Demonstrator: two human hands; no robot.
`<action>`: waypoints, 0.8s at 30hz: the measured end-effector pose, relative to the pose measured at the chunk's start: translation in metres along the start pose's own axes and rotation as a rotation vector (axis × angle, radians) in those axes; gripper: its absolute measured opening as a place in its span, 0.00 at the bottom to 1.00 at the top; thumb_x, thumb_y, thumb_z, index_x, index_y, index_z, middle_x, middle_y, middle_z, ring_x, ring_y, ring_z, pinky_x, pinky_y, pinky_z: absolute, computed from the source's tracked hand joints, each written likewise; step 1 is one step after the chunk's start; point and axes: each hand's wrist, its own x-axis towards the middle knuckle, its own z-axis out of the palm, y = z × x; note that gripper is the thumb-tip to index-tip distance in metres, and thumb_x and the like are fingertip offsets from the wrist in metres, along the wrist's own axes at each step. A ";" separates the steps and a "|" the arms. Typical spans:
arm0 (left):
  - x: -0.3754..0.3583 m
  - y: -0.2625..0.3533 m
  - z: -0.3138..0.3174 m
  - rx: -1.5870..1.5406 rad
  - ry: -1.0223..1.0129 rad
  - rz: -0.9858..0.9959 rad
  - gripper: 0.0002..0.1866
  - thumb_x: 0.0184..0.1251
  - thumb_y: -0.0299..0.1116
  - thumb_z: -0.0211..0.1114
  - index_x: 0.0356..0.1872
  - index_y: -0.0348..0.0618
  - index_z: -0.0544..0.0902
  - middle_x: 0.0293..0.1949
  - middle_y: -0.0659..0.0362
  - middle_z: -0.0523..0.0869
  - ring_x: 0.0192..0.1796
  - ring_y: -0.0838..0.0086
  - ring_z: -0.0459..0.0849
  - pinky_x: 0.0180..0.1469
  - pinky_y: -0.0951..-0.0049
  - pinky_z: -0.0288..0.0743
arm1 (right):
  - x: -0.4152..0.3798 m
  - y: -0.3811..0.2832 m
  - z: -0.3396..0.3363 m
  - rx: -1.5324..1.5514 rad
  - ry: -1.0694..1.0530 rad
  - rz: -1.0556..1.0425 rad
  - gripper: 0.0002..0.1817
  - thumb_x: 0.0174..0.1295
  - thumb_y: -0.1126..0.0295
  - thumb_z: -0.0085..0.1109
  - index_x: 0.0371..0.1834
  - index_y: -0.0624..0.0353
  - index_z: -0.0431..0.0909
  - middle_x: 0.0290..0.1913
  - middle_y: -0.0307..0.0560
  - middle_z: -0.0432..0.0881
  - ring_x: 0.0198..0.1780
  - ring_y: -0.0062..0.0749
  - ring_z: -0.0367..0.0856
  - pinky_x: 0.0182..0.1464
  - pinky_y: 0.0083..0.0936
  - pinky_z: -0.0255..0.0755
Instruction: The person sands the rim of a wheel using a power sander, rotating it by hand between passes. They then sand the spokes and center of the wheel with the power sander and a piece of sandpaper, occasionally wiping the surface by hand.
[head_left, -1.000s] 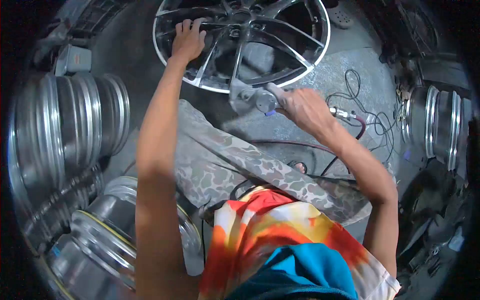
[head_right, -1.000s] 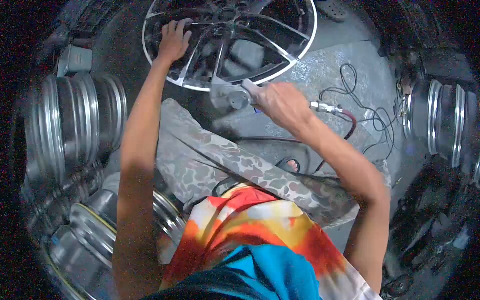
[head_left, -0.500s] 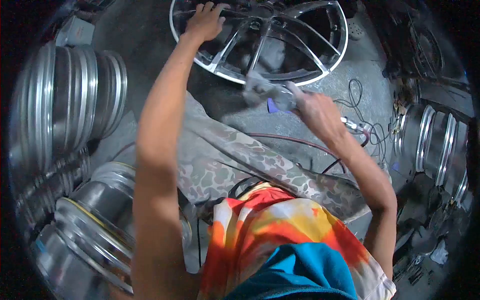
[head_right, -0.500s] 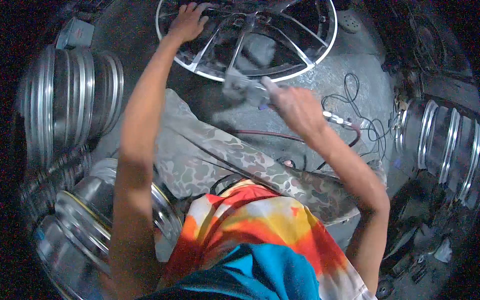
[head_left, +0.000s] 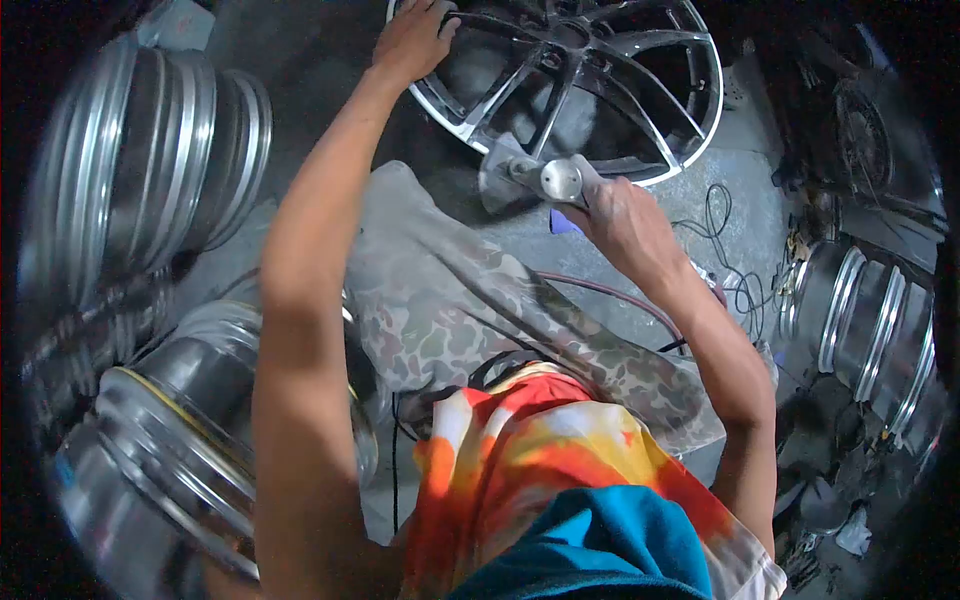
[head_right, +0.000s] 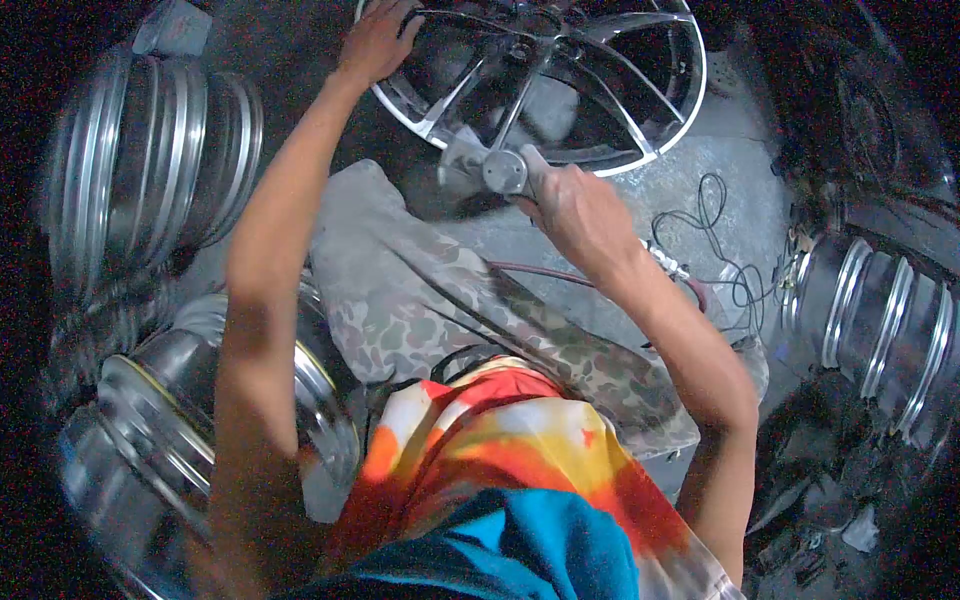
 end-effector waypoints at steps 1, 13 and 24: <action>0.000 0.000 0.001 -0.007 0.006 0.006 0.22 0.80 0.43 0.58 0.63 0.37 0.80 0.66 0.40 0.80 0.71 0.43 0.74 0.74 0.50 0.69 | 0.000 0.000 0.000 0.003 0.000 -0.001 0.30 0.67 0.58 0.68 0.69 0.59 0.70 0.29 0.61 0.85 0.32 0.60 0.86 0.31 0.52 0.77; -0.003 0.002 0.005 0.029 0.049 -0.032 0.21 0.80 0.42 0.56 0.63 0.38 0.80 0.66 0.42 0.79 0.70 0.43 0.75 0.72 0.48 0.70 | 0.000 -0.012 -0.004 0.047 -0.042 0.095 0.26 0.67 0.61 0.67 0.63 0.62 0.73 0.32 0.65 0.86 0.36 0.63 0.87 0.38 0.54 0.79; 0.004 -0.006 0.007 -0.018 0.048 0.087 0.20 0.77 0.42 0.60 0.63 0.43 0.81 0.62 0.44 0.82 0.64 0.46 0.79 0.67 0.49 0.73 | 0.007 -0.029 -0.009 0.052 -0.012 0.058 0.21 0.68 0.64 0.65 0.58 0.62 0.70 0.29 0.61 0.85 0.34 0.62 0.87 0.34 0.54 0.79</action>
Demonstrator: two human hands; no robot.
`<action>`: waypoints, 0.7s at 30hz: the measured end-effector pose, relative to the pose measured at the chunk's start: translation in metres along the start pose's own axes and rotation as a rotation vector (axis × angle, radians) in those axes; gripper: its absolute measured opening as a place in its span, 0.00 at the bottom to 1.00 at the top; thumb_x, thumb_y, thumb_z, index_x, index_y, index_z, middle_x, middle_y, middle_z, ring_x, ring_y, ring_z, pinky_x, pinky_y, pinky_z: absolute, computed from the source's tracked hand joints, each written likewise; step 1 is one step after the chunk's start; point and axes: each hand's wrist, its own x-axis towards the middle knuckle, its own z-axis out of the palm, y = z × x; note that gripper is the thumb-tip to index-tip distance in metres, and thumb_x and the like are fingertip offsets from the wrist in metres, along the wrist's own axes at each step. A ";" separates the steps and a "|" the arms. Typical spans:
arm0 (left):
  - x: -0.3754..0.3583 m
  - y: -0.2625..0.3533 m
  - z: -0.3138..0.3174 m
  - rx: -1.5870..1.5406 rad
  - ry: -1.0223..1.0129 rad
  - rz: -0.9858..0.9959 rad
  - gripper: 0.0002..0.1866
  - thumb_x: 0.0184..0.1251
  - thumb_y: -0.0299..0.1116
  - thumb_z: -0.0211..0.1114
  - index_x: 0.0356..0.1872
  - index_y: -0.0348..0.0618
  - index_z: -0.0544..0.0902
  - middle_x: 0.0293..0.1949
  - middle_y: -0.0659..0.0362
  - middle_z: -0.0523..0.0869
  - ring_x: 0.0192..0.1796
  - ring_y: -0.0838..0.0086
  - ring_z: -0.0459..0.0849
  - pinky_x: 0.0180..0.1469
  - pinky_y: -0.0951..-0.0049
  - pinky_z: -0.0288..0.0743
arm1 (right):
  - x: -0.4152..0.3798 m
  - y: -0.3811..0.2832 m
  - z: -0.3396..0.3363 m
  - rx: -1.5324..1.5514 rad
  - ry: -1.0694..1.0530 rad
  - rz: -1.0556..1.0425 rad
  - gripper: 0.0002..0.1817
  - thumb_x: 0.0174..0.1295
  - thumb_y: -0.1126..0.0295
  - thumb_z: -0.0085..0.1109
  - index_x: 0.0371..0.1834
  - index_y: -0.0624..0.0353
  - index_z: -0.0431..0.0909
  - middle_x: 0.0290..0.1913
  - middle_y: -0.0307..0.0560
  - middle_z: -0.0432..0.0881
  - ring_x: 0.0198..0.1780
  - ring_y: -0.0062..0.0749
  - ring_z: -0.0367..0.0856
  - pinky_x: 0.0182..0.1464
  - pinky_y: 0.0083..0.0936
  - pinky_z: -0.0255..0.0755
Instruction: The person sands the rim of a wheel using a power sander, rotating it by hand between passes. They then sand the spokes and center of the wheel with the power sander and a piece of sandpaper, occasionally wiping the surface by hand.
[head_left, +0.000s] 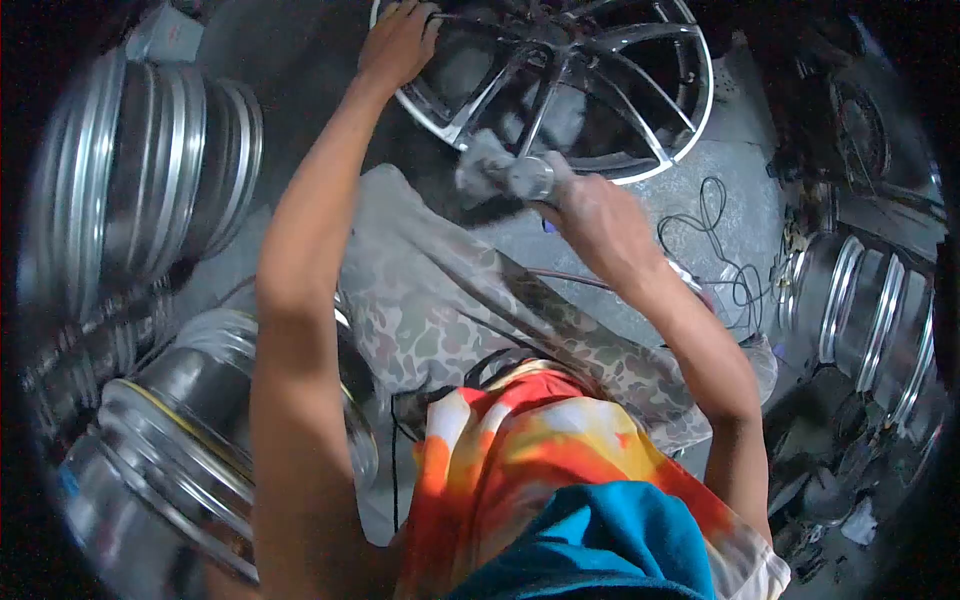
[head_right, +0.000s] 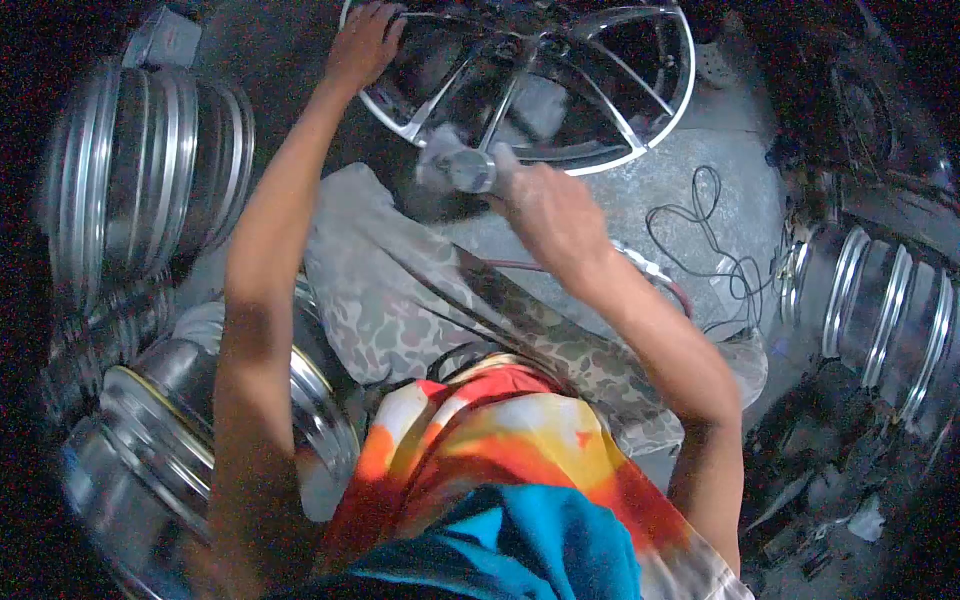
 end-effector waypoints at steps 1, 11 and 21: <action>0.005 0.000 -0.007 -0.048 -0.020 0.019 0.21 0.77 0.43 0.59 0.67 0.51 0.79 0.60 0.46 0.82 0.63 0.44 0.77 0.67 0.47 0.71 | 0.009 -0.007 0.001 0.042 -0.009 -0.004 0.21 0.67 0.66 0.64 0.58 0.63 0.70 0.29 0.61 0.85 0.33 0.62 0.87 0.34 0.53 0.79; 0.002 0.008 -0.006 0.028 -0.165 0.069 0.22 0.83 0.41 0.55 0.64 0.34 0.79 0.63 0.40 0.82 0.68 0.44 0.76 0.72 0.51 0.68 | -0.076 0.085 0.025 0.151 0.092 0.204 0.20 0.68 0.61 0.64 0.57 0.55 0.71 0.28 0.58 0.85 0.33 0.60 0.88 0.33 0.55 0.79; 0.000 -0.012 -0.016 0.132 -0.169 0.153 0.24 0.82 0.42 0.57 0.66 0.33 0.76 0.67 0.35 0.75 0.71 0.41 0.71 0.73 0.48 0.65 | -0.166 0.155 0.004 0.023 0.405 0.345 0.22 0.69 0.51 0.64 0.57 0.51 0.74 0.43 0.58 0.85 0.39 0.58 0.87 0.40 0.52 0.80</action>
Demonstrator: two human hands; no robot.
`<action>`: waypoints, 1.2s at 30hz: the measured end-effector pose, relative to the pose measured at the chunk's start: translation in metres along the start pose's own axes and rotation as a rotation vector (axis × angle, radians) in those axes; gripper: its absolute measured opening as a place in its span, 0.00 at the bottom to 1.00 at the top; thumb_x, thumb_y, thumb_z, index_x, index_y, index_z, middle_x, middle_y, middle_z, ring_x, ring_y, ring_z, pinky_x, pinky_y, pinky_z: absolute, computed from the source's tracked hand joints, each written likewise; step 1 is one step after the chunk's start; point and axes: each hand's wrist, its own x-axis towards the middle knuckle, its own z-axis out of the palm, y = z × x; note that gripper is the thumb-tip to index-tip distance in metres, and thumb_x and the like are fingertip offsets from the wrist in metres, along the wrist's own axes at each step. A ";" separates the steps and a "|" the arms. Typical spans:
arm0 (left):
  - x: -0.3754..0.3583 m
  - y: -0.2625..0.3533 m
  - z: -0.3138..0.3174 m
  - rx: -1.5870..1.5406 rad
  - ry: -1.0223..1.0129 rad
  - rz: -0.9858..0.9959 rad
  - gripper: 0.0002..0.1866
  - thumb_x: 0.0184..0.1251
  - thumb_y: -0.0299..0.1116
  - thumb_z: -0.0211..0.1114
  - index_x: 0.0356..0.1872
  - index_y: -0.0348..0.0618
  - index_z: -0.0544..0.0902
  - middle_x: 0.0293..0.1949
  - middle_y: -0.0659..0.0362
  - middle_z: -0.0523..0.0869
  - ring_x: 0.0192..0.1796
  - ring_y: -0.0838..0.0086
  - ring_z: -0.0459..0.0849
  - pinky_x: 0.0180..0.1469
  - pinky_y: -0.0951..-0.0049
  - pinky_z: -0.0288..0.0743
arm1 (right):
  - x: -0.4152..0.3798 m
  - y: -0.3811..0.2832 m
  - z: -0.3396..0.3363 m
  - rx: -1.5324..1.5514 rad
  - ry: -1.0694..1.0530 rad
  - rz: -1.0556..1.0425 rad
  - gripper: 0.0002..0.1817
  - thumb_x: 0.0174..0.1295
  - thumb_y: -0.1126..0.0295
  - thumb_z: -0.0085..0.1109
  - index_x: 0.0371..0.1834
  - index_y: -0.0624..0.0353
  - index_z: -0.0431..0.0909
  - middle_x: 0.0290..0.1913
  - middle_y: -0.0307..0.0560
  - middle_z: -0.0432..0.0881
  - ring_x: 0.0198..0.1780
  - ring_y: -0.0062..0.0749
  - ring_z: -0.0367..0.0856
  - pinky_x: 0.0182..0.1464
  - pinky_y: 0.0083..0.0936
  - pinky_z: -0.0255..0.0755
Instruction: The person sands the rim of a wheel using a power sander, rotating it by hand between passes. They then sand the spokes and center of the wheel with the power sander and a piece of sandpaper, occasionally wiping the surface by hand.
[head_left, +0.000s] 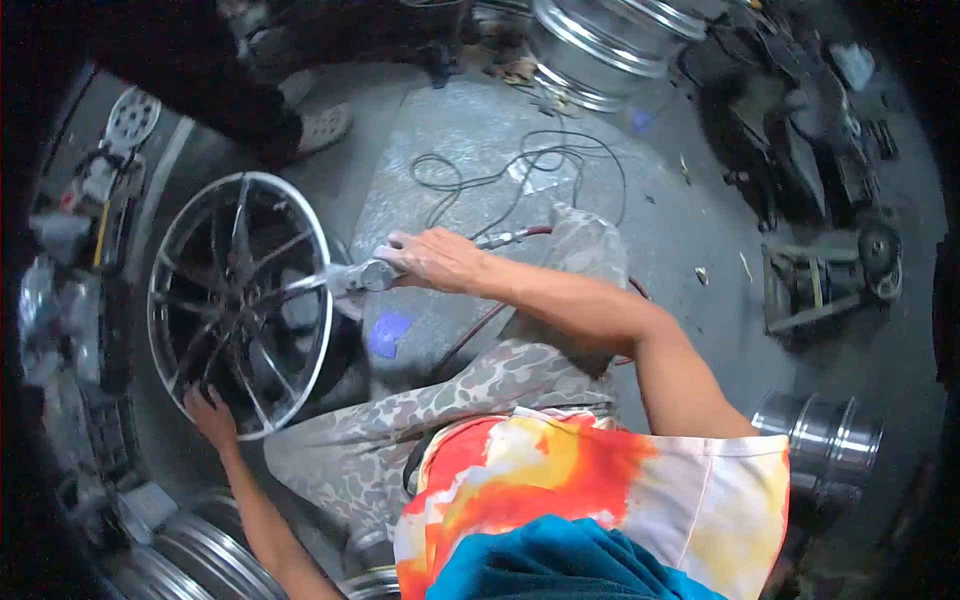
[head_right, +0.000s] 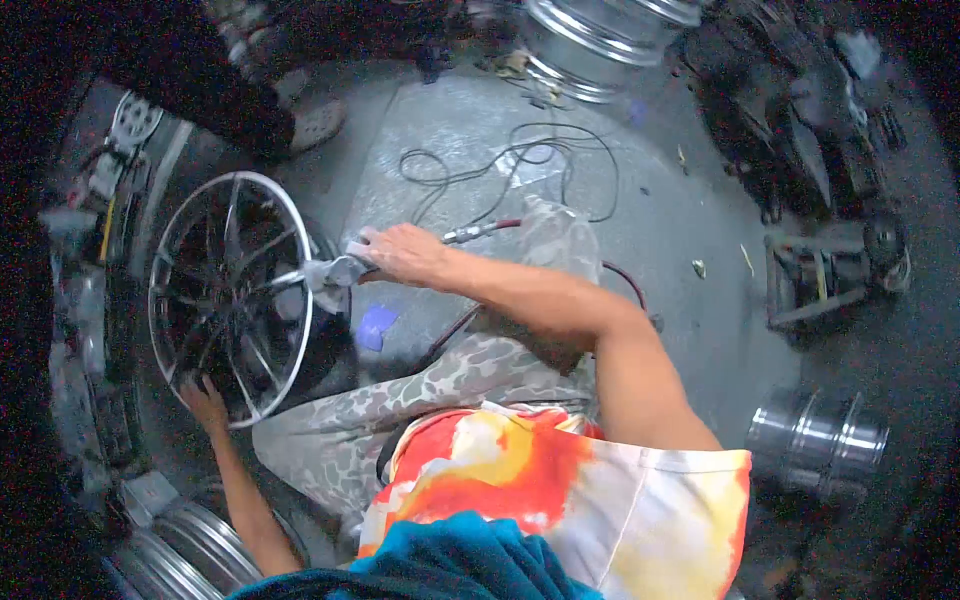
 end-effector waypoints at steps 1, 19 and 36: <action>0.000 -0.002 -0.005 -0.031 -0.010 -0.004 0.24 0.82 0.42 0.57 0.68 0.33 0.75 0.69 0.35 0.74 0.72 0.42 0.69 0.73 0.47 0.64 | 0.000 -0.003 -0.013 0.090 0.026 0.043 0.22 0.68 0.52 0.65 0.58 0.52 0.74 0.47 0.58 0.84 0.41 0.58 0.87 0.41 0.53 0.79; -0.112 0.313 -0.087 0.190 -0.393 -0.043 0.55 0.69 0.52 0.69 0.75 0.12 0.51 0.76 0.18 0.53 0.81 0.28 0.50 0.84 0.42 0.41 | 0.023 0.124 0.016 0.311 0.363 0.319 0.26 0.67 0.58 0.64 0.61 0.66 0.75 0.50 0.69 0.85 0.52 0.62 0.85 0.53 0.49 0.76; -0.046 0.395 -0.065 -0.285 -0.259 -0.031 0.45 0.73 0.38 0.65 0.79 0.20 0.52 0.81 0.29 0.49 0.84 0.37 0.48 0.84 0.46 0.44 | 0.031 0.135 0.049 0.259 0.164 0.198 0.22 0.67 0.63 0.66 0.57 0.65 0.74 0.46 0.72 0.84 0.52 0.71 0.81 0.52 0.55 0.74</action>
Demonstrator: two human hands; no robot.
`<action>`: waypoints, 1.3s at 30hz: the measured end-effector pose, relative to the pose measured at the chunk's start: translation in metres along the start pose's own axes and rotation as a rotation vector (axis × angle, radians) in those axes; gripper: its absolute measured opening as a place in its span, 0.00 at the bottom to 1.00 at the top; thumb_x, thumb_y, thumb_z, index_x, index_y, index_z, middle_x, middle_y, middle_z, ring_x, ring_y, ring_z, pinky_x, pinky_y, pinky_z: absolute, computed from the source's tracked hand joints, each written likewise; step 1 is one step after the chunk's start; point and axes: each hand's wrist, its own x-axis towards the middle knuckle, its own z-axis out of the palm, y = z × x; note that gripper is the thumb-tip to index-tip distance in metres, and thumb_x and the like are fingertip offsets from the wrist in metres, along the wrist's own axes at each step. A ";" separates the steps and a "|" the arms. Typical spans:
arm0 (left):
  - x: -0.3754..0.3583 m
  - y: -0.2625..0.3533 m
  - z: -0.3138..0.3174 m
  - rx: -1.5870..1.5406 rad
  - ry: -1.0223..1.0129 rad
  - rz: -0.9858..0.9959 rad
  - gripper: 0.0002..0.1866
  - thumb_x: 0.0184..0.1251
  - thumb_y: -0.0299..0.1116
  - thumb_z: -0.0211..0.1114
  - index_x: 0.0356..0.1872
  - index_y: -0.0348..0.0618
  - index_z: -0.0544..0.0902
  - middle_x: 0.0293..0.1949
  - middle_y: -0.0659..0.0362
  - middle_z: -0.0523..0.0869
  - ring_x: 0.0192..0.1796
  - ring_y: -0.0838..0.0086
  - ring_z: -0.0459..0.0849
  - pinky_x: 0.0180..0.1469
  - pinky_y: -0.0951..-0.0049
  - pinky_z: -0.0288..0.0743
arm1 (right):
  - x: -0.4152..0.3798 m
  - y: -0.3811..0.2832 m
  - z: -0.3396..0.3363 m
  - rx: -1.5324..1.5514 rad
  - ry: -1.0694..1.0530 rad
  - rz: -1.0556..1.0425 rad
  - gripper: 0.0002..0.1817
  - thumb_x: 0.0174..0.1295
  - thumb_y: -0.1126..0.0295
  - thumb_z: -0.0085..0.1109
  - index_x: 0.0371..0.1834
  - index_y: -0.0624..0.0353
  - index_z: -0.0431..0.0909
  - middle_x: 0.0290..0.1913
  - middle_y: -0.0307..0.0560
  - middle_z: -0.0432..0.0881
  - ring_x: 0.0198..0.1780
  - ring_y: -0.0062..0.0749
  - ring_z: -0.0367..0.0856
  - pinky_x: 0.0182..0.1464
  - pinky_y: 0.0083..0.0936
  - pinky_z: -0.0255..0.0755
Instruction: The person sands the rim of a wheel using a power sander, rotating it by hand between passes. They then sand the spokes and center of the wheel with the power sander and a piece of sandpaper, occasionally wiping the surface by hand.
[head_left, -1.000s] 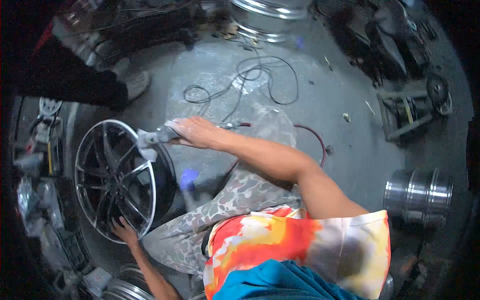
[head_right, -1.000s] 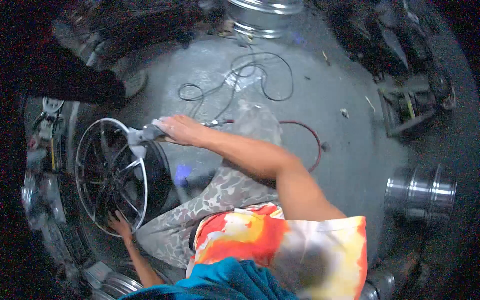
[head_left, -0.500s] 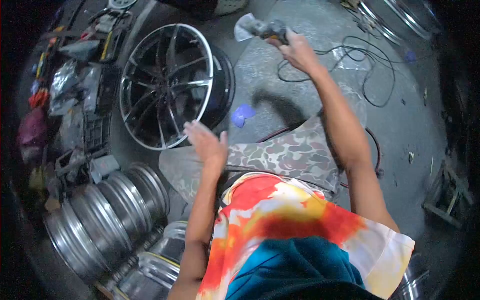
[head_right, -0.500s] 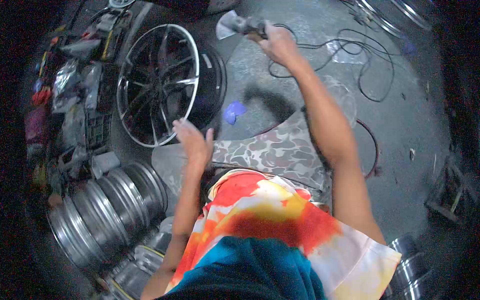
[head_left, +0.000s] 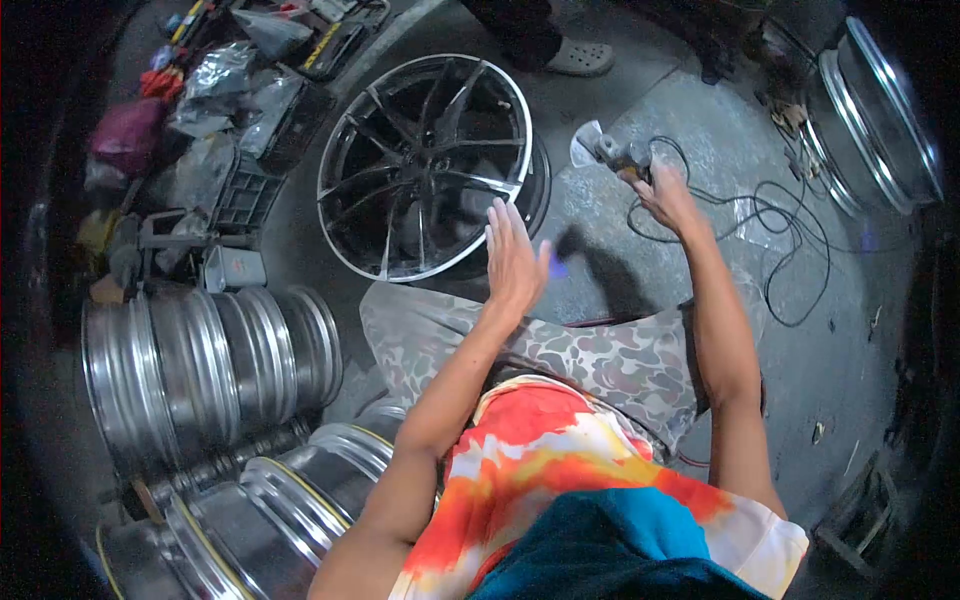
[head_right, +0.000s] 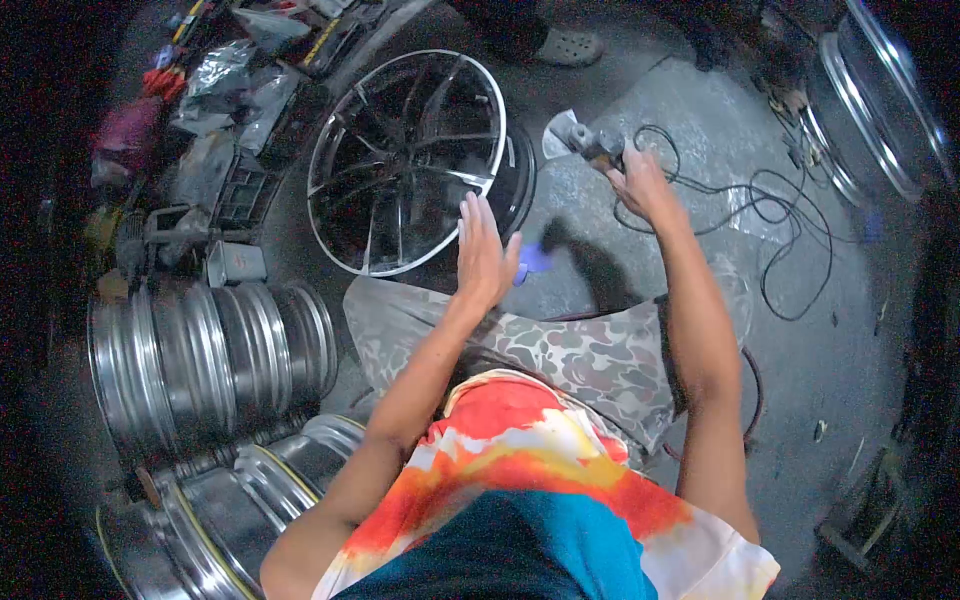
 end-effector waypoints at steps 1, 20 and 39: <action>-0.007 -0.003 -0.005 0.105 -0.004 0.042 0.47 0.73 0.39 0.65 0.79 0.20 0.48 0.81 0.30 0.49 0.84 0.37 0.48 0.84 0.45 0.45 | -0.005 -0.009 -0.004 0.064 -0.009 -0.015 0.21 0.66 0.64 0.67 0.56 0.66 0.74 0.46 0.72 0.84 0.52 0.71 0.81 0.53 0.55 0.74; -0.228 -0.175 -0.108 -0.187 0.154 -0.933 0.36 0.84 0.55 0.44 0.63 0.24 0.76 0.59 0.28 0.81 0.66 0.30 0.75 0.71 0.45 0.65 | -0.029 0.011 0.100 0.042 -0.585 0.147 0.30 0.66 0.45 0.66 0.56 0.63 0.81 0.49 0.70 0.86 0.53 0.67 0.84 0.52 0.52 0.77; -0.114 -0.279 -0.135 -0.401 0.526 -0.761 0.23 0.71 0.51 0.71 0.32 0.36 0.87 0.26 0.54 0.88 0.28 0.68 0.85 0.38 0.65 0.77 | -0.015 0.019 0.099 -0.169 -0.209 -0.007 0.23 0.71 0.53 0.62 0.47 0.67 0.84 0.44 0.64 0.88 0.48 0.61 0.84 0.52 0.48 0.76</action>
